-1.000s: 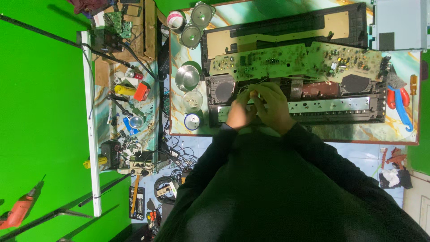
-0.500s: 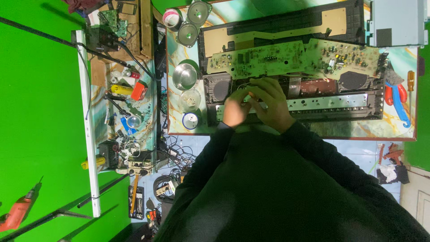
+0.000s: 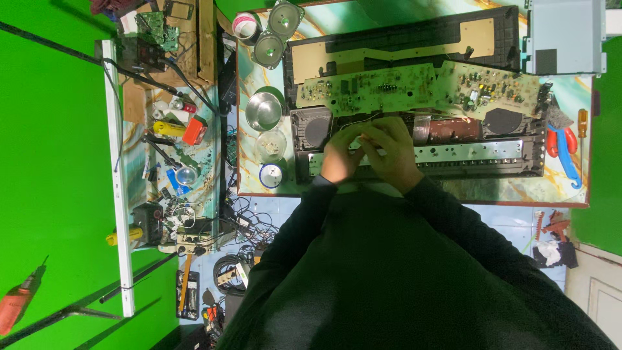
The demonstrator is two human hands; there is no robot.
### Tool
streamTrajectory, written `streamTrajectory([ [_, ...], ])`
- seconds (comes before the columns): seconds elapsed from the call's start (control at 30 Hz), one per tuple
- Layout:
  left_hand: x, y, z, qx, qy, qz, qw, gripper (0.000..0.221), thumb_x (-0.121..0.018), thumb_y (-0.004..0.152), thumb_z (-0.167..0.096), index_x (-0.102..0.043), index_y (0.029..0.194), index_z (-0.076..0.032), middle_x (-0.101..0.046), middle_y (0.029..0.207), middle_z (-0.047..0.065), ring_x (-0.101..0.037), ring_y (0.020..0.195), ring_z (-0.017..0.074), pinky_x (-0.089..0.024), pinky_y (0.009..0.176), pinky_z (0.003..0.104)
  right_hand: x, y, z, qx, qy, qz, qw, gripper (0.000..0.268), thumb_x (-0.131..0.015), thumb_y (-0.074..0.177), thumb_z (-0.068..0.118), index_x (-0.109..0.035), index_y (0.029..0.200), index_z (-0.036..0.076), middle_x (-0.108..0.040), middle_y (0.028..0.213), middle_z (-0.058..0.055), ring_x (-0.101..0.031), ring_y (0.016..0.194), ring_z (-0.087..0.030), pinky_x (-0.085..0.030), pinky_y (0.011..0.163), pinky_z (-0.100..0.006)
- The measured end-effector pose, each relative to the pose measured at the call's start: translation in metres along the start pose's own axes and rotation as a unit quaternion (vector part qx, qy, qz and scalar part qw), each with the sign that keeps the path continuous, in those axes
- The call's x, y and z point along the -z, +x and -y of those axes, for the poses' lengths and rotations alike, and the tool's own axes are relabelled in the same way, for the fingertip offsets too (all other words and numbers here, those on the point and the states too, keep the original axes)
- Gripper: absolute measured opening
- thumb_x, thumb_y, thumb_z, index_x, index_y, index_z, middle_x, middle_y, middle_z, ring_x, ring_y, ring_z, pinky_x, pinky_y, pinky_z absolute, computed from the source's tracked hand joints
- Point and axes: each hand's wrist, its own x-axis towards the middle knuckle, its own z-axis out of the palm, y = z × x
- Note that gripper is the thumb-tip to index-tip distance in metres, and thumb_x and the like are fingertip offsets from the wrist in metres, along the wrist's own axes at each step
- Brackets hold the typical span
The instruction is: The person uses a screwdriver to remove and replace components inside a disassembled electronic keyboard on a workbench, handling a small circuit board and using a cleaning cloth on the internal parts.
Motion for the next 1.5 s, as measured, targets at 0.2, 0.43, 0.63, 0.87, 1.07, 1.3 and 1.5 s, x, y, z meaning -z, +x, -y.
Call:
streamTrajectory([
  [0.2,-0.002,-0.002,0.001,0.063,-0.029,0.029,0.997,0.037,-0.074,0.094,-0.010,-0.067,0.130,-0.005,-0.073,0.116,0.018,-0.075,0.103,0.0350,-0.060,0.087,0.039,0.005,-0.002,0.003,0.088,-0.023,-0.024,0.996,0.032,-0.067,0.093,-0.002,-0.067,0.125,0.001,-0.068,0.129,-0.017,-0.060,0.120,-0.037,-0.053,0.100,-0.047],
  [0.43,-0.007,-0.001,0.003,0.034,-0.068,0.027,0.997,0.040,-0.072,0.093,-0.005,-0.063,0.131,-0.002,-0.069,0.126,0.021,-0.073,0.111,0.0368,-0.061,0.091,0.039,-0.001,-0.005,-0.003,-0.005,0.018,-0.002,1.000,0.026,-0.070,0.101,0.004,-0.067,0.127,0.004,-0.068,0.122,-0.012,-0.063,0.117,-0.033,-0.053,0.098,-0.042],
  [0.63,-0.004,0.002,-0.009,0.015,-0.009,-0.029,0.999,0.038,-0.073,0.081,-0.002,-0.069,0.118,-0.004,-0.072,0.125,0.021,-0.073,0.111,0.0370,-0.060,0.092,0.039,0.002,-0.004,0.002,0.063,-0.009,-0.017,0.998,0.036,-0.074,0.089,0.005,-0.069,0.124,0.001,-0.063,0.117,-0.021,-0.059,0.110,-0.038,-0.051,0.092,-0.043],
  [0.87,-0.007,-0.005,0.003,0.022,-0.047,0.003,0.999,0.034,-0.073,0.093,-0.006,-0.066,0.127,-0.004,-0.071,0.122,0.017,-0.072,0.112,0.0362,-0.059,0.094,0.040,-0.004,-0.008,-0.008,0.051,-0.031,-0.015,0.998,0.030,-0.069,0.101,0.000,-0.068,0.131,0.003,-0.067,0.128,-0.011,-0.062,0.123,-0.032,-0.053,0.105,-0.042],
  [1.07,-0.009,-0.005,-0.004,0.010,-0.015,-0.043,0.999,0.043,-0.075,0.083,-0.007,-0.064,0.125,-0.003,-0.071,0.120,0.020,-0.071,0.107,0.0407,-0.058,0.088,0.043,0.000,-0.004,0.002,0.042,-0.022,-0.022,0.999,0.031,-0.076,0.091,0.006,-0.070,0.121,0.002,-0.063,0.113,-0.016,-0.059,0.109,-0.036,-0.052,0.091,-0.044],
  [1.3,-0.005,-0.005,-0.001,0.031,-0.012,0.009,0.999,0.033,-0.071,0.092,-0.005,-0.067,0.125,-0.003,-0.073,0.112,0.019,-0.074,0.097,0.0384,-0.061,0.081,0.040,-0.001,-0.005,0.005,0.061,-0.021,-0.019,0.998,0.038,-0.068,0.098,-0.002,-0.064,0.136,-0.002,-0.066,0.123,-0.014,-0.059,0.121,-0.036,-0.051,0.104,-0.045],
  [1.5,-0.011,-0.005,0.003,0.007,-0.031,0.002,0.999,0.041,-0.072,0.089,-0.007,-0.064,0.128,0.001,-0.071,0.110,0.021,-0.073,0.096,0.0382,-0.060,0.081,0.041,-0.001,-0.007,0.002,-0.008,0.032,-0.007,0.999,0.040,-0.069,0.100,0.002,-0.059,0.138,0.000,-0.067,0.123,-0.015,-0.061,0.117,-0.034,-0.053,0.098,-0.042],
])
